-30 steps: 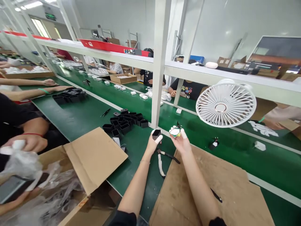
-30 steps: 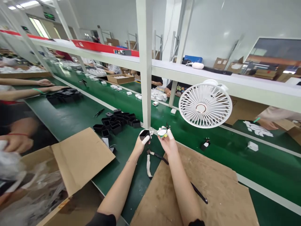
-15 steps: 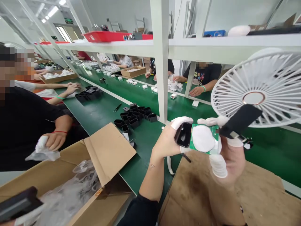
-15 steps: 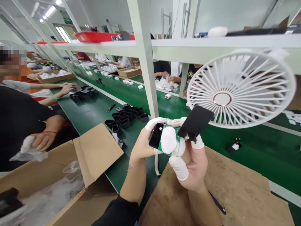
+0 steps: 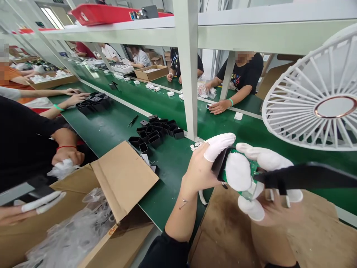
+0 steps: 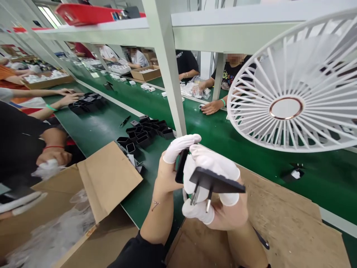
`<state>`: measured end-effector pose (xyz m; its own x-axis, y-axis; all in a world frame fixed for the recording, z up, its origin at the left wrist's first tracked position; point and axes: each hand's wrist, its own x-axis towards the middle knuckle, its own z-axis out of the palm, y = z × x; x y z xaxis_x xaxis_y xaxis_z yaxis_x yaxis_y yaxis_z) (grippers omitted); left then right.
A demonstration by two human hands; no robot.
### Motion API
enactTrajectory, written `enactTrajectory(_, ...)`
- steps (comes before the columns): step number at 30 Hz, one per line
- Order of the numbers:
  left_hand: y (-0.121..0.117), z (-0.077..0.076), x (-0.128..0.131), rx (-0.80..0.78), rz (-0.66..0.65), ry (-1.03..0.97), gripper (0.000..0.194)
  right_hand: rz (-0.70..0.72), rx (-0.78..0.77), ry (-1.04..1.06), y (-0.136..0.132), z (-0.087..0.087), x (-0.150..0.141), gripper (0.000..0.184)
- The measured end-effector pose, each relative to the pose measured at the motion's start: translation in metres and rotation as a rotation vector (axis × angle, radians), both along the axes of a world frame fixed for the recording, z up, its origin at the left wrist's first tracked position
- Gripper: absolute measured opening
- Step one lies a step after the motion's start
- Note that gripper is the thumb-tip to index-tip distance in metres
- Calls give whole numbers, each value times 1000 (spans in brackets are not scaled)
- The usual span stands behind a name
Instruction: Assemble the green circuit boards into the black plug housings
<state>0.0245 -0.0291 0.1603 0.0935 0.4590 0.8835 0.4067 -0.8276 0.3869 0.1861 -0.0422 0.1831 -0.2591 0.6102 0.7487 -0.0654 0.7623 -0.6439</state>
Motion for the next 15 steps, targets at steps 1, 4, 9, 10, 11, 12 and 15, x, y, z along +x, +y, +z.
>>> enactTrajectory(1,2,-1,-1,20,4,-4,54,-18,97,-22,1,0,-3,65)
enactTrajectory(4,6,-4,-1,71,5,-34,57,-6,292,-77,6,1,-9,64)
enactTrajectory(9,9,-6,1,68,-6,-75,53,58,306,-11,10,-2,-10,69)
enactTrajectory(10,8,-6,2,63,-5,-81,51,69,296,-5,10,-3,-10,72)
enactTrajectory(11,8,-6,2,58,-4,-85,49,74,284,-8,10,-4,-10,74)
enactTrajectory(12,8,-5,2,57,-1,-88,49,74,275,-12,10,-5,-9,75)
enactTrajectory(15,7,-4,3,71,8,-84,48,42,277,-14,9,-6,-8,72)
